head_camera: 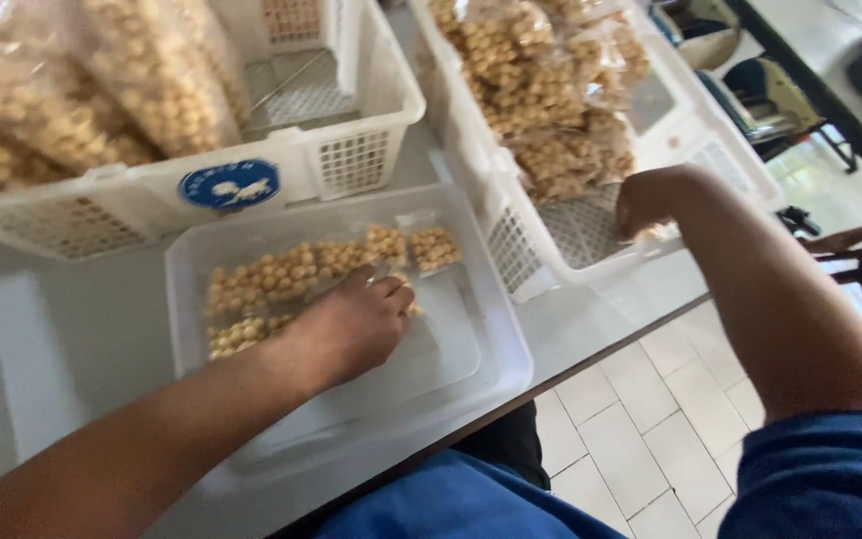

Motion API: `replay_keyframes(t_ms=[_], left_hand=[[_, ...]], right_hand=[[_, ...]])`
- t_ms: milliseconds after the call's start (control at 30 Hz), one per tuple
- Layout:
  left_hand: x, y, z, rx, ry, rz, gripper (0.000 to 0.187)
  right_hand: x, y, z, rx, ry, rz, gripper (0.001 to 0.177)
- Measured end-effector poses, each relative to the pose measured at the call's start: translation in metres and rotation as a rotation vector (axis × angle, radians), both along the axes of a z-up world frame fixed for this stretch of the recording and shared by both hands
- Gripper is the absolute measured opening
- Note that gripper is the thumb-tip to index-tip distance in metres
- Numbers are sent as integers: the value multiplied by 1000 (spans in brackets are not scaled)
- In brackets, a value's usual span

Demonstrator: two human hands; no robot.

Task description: The person transfers small round snack pieces from a large clear plastic bag into smaller clear plastic bags. They place the filled small bags into a white plastic basket. The person repeats this process multiple times, handling the snack pieces by hand.

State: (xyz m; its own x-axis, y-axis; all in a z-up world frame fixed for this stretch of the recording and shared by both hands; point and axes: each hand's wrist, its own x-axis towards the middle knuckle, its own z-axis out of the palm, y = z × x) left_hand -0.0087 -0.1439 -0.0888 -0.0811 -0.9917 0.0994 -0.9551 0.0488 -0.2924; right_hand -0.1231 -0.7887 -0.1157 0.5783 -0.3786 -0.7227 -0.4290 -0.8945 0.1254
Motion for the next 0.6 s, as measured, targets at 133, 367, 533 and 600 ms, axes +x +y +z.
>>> replay_keyframes(t_ms=[133, 367, 533, 600], left_hand=[[5, -1, -2, 56, -46, -15, 28], [-4, -1, 48, 324, -59, 43, 51], [-5, 4, 48, 263, -9, 79, 50], [-4, 11, 62, 237, 28, 71, 49]], right_hand=[[1, -2, -21, 19, -68, -95, 51], [-6, 79, 61, -86, -169, 99, 58], [7, 39, 33, -20, -230, 47, 44], [-1, 89, 101, 76, -386, -4, 38]])
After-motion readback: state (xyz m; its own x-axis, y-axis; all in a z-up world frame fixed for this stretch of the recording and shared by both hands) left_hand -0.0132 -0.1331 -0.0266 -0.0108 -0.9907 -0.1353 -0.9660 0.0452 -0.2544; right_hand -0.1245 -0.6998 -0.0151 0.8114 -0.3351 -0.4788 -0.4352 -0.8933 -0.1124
